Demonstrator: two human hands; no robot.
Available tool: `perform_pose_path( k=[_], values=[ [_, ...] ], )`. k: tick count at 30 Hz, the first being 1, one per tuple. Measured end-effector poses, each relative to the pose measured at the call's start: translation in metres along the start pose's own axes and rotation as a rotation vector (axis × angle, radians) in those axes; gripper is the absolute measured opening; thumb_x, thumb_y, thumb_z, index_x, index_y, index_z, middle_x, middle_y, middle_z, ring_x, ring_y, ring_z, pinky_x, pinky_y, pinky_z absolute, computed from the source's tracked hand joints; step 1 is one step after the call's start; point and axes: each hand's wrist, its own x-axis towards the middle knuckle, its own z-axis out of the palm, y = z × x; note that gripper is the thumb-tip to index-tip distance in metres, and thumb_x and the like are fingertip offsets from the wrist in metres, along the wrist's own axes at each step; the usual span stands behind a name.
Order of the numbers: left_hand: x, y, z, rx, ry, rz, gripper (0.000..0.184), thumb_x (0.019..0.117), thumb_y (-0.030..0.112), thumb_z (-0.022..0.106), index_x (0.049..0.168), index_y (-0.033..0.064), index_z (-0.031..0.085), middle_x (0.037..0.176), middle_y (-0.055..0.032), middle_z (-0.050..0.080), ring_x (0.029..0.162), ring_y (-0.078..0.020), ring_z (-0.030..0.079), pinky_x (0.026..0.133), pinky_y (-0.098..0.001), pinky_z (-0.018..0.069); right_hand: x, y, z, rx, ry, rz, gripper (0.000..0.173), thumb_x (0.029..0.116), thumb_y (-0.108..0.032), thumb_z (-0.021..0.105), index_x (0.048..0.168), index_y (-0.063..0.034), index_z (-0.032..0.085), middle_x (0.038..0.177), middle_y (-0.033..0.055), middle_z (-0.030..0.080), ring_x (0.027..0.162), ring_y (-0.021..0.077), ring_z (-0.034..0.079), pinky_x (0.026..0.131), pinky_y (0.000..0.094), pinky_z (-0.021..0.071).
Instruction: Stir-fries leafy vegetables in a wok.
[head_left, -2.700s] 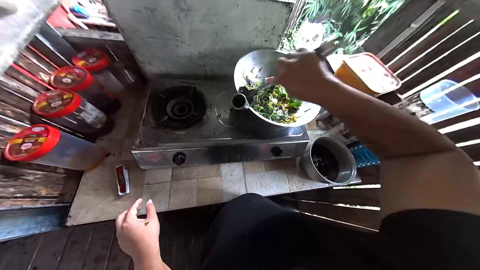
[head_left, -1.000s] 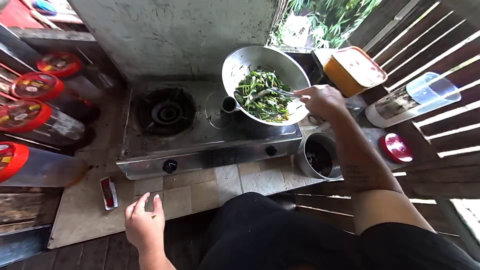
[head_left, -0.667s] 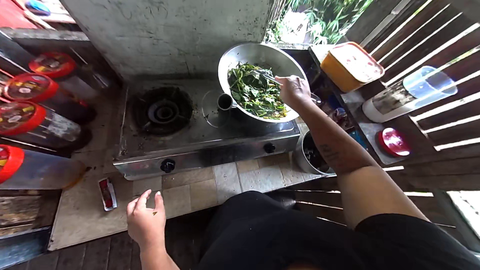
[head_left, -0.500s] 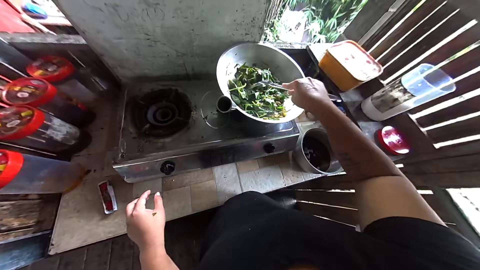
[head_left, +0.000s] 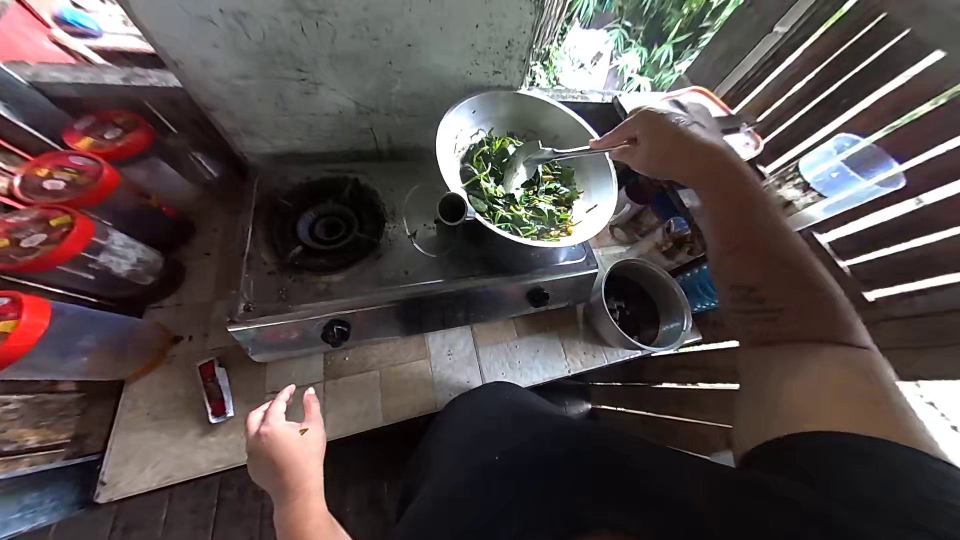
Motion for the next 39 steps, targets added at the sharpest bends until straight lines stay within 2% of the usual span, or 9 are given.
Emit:
perform_pose_path(
  k=[5,8,11,18,21,25,30,36,39],
  values=[
    [-0.007,0.001,0.000,-0.007,0.015,-0.021,0.036,0.1009,0.021,0.064,0.126,-0.0036,0.068,0.130,-0.0323,0.061,0.121,-0.0478,0.060,0.100,-0.0620,0.0470,-0.025,-0.065,-0.012,-0.248,0.015,-0.463,0.028,0.0970,0.003,0.060,0.109,-0.0116,0.081,0.102,0.0198,0.072,0.102,0.0418,0.067,0.097,0.0623,0.0451],
    [-0.011,-0.001,0.004,-0.020,0.033,-0.028,0.036,0.1010,0.022,0.064,0.126,-0.0038,0.068,0.129,-0.0322,0.061,0.121,-0.0475,0.060,0.100,-0.0613,0.0475,-0.022,-0.110,0.030,-0.448,-0.076,-0.527,0.019,0.0957,0.011,0.054,0.099,0.0066,0.073,0.108,0.0250,0.068,0.106,0.0437,0.064,0.093,0.0581,0.0481],
    [-0.017,0.000,0.005,-0.028,0.029,-0.035,0.036,0.1013,0.021,0.064,0.127,-0.0044,0.067,0.129,-0.0326,0.061,0.120,-0.0477,0.061,0.099,-0.0604,0.0482,-0.004,-0.134,0.079,-0.592,-0.186,-0.409,0.022,0.1002,0.014,0.041,0.113,0.0190,0.059,0.129,0.0323,0.056,0.117,0.0473,0.059,0.091,0.0575,0.0489],
    [-0.024,-0.001,0.000,0.001,0.028,-0.076,0.036,0.1020,0.022,0.063,0.127,-0.0034,0.067,0.130,-0.0314,0.061,0.122,-0.0467,0.060,0.100,-0.0605,0.0469,0.034,-0.076,0.034,-0.225,-0.067,0.061,0.017,0.0978,-0.001,0.058,0.106,0.0071,0.071,0.121,0.0323,0.063,0.109,0.0526,0.064,0.082,0.0691,0.0511],
    [-0.024,-0.001,0.001,0.014,0.025,-0.101,0.035,0.1020,0.022,0.063,0.127,-0.0022,0.068,0.131,-0.0304,0.061,0.123,-0.0464,0.059,0.101,-0.0618,0.0459,0.026,-0.026,0.009,-0.099,-0.079,0.179,0.027,0.0994,-0.012,0.059,0.121,-0.0113,0.075,0.123,0.0245,0.070,0.119,0.0491,0.063,0.093,0.0734,0.0466],
    [-0.018,0.008,0.002,0.018,0.000,-0.061,0.036,0.1018,0.022,0.063,0.128,-0.0026,0.067,0.132,-0.0300,0.061,0.124,-0.0454,0.059,0.103,-0.0607,0.0454,0.001,0.020,-0.002,-0.038,-0.059,0.182,0.025,0.1004,-0.018,0.064,0.121,-0.0194,0.078,0.120,0.0208,0.072,0.119,0.0468,0.063,0.094,0.0747,0.0446],
    [-0.009,0.023,0.005,0.012,-0.001,0.021,0.036,0.1013,0.021,0.063,0.127,-0.0035,0.068,0.131,-0.0314,0.061,0.122,-0.0479,0.060,0.101,-0.0624,0.0467,-0.034,-0.001,-0.007,-0.017,-0.047,-0.050,0.028,0.0997,-0.009,0.062,0.117,-0.0224,0.080,0.116,0.0144,0.074,0.110,0.0414,0.067,0.091,0.0696,0.0480],
    [-0.016,0.025,0.011,0.008,0.013,0.020,0.035,0.1009,0.021,0.064,0.126,-0.0035,0.069,0.130,-0.0322,0.061,0.120,-0.0491,0.060,0.098,-0.0636,0.0475,-0.059,-0.059,0.035,-0.332,-0.152,-0.382,0.019,0.0926,0.013,0.057,0.094,0.0041,0.074,0.105,0.0220,0.069,0.104,0.0427,0.065,0.084,0.0583,0.0525],
    [-0.021,0.021,0.012,0.005,0.025,0.008,0.035,0.1007,0.021,0.064,0.125,-0.0039,0.069,0.129,-0.0324,0.061,0.120,-0.0488,0.060,0.099,-0.0625,0.0473,-0.039,-0.085,0.077,-0.540,-0.288,-0.326,0.021,0.0974,0.016,0.044,0.106,0.0147,0.064,0.122,0.0276,0.060,0.114,0.0444,0.060,0.089,0.0566,0.0500]
  ],
)
